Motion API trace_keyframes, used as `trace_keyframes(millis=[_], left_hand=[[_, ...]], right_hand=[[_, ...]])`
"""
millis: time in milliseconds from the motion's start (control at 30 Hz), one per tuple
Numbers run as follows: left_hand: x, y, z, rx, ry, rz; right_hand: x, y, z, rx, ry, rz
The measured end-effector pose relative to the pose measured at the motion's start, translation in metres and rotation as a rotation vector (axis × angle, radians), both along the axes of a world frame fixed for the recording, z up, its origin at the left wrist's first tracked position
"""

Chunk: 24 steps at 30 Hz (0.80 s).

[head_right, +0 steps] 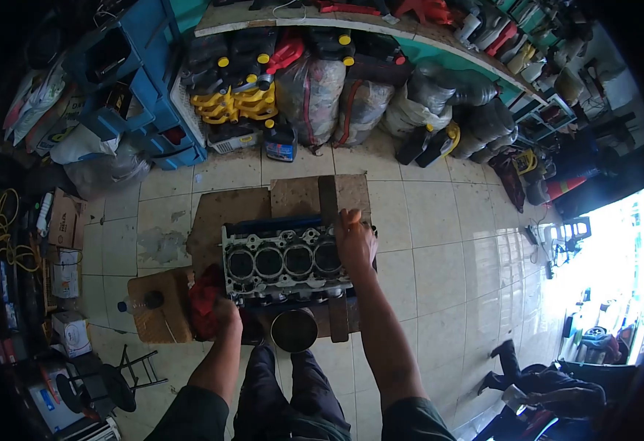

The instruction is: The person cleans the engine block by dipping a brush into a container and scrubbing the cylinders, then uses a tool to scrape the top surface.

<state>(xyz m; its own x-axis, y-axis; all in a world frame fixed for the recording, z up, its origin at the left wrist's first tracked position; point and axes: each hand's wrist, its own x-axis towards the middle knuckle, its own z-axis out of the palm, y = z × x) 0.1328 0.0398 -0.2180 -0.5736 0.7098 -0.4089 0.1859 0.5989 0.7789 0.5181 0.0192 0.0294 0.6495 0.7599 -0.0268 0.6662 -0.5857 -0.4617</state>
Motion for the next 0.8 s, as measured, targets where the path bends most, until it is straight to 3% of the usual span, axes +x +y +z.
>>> trace_keyframes(millis=[33, 100, 200, 300, 367, 433, 533, 600, 700, 800], left_hand=[[-0.006, 0.003, -0.022, 0.008, 0.002, 0.001], [-0.018, -0.006, -0.063, 0.069, 0.133, -0.174], [-0.009, -0.01, -0.05, 0.135, 0.06, -0.101], [-0.006, -0.01, -0.06, 0.149, 0.175, -0.073], [-0.008, -0.009, -0.057, 0.123, 0.172, -0.109], [-0.011, -0.011, -0.057, 0.091, 0.176, -0.137], [-0.011, -0.009, -0.054, 0.137, 0.23, -0.212], [-0.007, -0.007, -0.049, 0.026, 0.145, -0.102], [-0.008, -0.007, -0.054, 0.007, 0.199, -0.144], [0.017, -0.003, 0.035, 0.005, 0.201, -0.086]], right_hand=[[0.004, 0.01, 0.005, -0.117, 0.073, -0.027], [-0.003, -0.023, -0.018, -0.035, 0.025, 0.04], [-0.024, -0.092, -0.023, 0.126, -0.044, 0.219], [-0.023, -0.093, -0.013, 0.031, -0.034, 0.225], [-0.011, -0.055, -0.023, 0.136, -0.059, 0.132], [0.001, -0.006, -0.005, 0.039, 0.028, -0.007], [0.0, 0.002, -0.007, 0.033, -0.01, 0.059], [-0.012, -0.029, -0.011, 0.063, -0.041, 0.091], [-0.031, -0.083, -0.007, 0.118, 0.012, 0.291], [-0.047, -0.128, -0.012, 0.12, -0.018, 0.445]])
